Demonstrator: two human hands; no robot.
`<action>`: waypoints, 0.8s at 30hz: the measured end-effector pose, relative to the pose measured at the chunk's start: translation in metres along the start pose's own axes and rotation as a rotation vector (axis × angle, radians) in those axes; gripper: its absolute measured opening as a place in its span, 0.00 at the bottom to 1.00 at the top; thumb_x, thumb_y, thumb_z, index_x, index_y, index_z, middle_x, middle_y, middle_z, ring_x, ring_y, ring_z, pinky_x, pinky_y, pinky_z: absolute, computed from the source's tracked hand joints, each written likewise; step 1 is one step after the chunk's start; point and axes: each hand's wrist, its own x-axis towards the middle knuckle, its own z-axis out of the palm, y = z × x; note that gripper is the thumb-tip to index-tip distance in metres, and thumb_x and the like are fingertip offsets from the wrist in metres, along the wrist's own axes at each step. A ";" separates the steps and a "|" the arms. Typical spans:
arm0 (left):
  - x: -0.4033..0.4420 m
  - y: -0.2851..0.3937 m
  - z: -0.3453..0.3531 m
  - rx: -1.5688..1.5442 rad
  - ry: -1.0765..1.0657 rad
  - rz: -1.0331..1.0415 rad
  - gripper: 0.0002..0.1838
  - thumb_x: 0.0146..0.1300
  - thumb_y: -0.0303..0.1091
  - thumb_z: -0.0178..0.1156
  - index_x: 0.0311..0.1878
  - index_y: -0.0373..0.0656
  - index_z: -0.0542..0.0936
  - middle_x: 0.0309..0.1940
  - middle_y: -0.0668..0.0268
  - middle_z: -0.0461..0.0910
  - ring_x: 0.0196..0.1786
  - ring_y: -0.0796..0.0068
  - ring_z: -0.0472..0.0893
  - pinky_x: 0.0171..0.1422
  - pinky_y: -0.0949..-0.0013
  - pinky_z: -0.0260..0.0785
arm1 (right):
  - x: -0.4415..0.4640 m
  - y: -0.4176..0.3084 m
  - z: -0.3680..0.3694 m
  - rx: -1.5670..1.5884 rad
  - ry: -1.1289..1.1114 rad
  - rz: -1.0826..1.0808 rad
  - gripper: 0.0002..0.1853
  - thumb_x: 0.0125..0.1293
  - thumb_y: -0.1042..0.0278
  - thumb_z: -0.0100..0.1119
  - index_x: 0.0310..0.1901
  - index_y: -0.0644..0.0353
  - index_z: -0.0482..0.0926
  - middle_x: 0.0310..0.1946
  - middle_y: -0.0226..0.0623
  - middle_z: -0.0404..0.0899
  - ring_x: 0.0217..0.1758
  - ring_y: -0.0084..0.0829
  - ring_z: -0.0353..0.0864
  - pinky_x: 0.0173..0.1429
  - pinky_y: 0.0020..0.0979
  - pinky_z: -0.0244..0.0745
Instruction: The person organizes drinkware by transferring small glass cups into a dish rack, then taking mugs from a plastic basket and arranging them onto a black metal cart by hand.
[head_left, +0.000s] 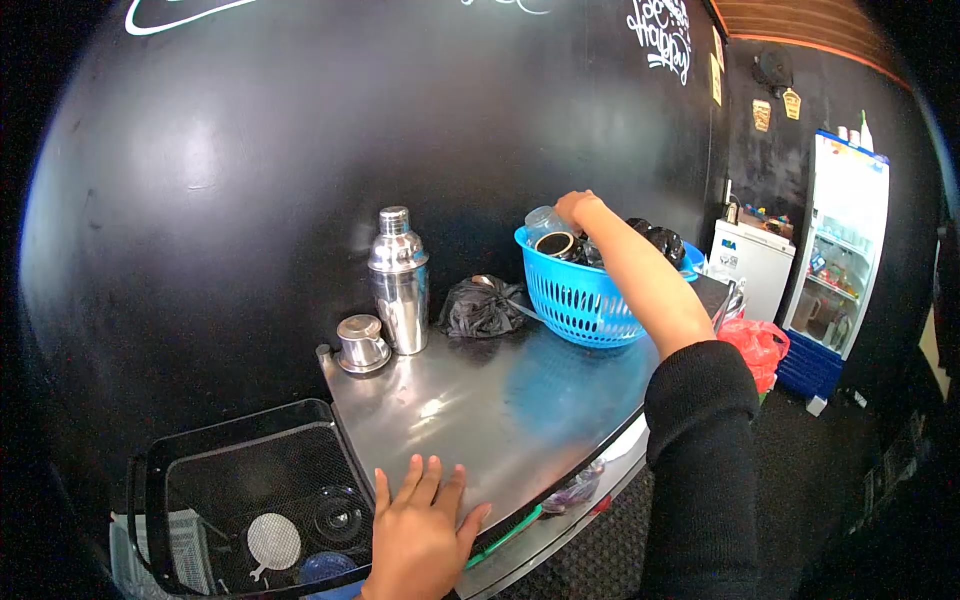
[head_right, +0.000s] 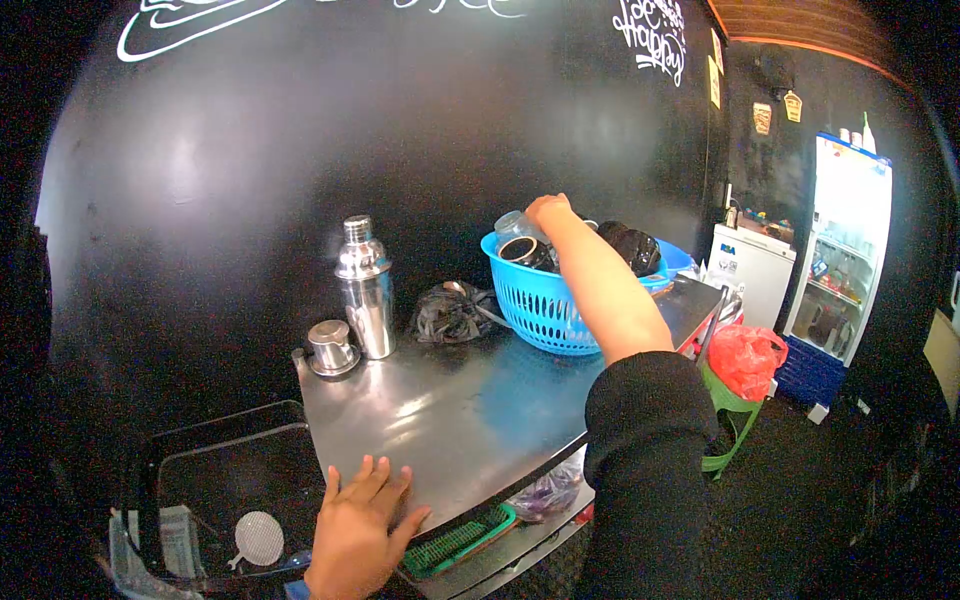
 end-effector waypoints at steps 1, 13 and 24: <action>-0.001 0.000 0.000 0.012 0.001 -0.006 0.23 0.65 0.40 0.61 0.58 0.36 0.78 0.59 0.46 0.76 0.64 0.45 0.74 0.68 0.38 0.61 | 0.001 -0.001 0.002 0.033 0.035 0.006 0.19 0.71 0.59 0.50 0.60 0.46 0.80 0.64 0.38 0.76 0.69 0.38 0.73 0.68 0.48 0.63; -0.001 -0.003 0.006 0.005 -0.122 -0.133 0.27 0.67 0.50 0.59 0.62 0.41 0.77 0.64 0.47 0.73 0.71 0.49 0.67 0.77 0.40 0.49 | -0.004 -0.001 0.001 0.032 0.120 -0.012 0.20 0.73 0.57 0.45 0.60 0.50 0.80 0.63 0.37 0.77 0.70 0.39 0.72 0.70 0.47 0.62; -0.001 -0.002 0.006 -0.013 -0.129 -0.141 0.29 0.67 0.51 0.59 0.63 0.41 0.76 0.65 0.47 0.72 0.72 0.50 0.66 0.77 0.40 0.48 | 0.009 0.003 0.010 -0.038 0.101 -0.039 0.22 0.75 0.54 0.43 0.67 0.42 0.73 0.67 0.34 0.73 0.75 0.37 0.64 0.74 0.50 0.56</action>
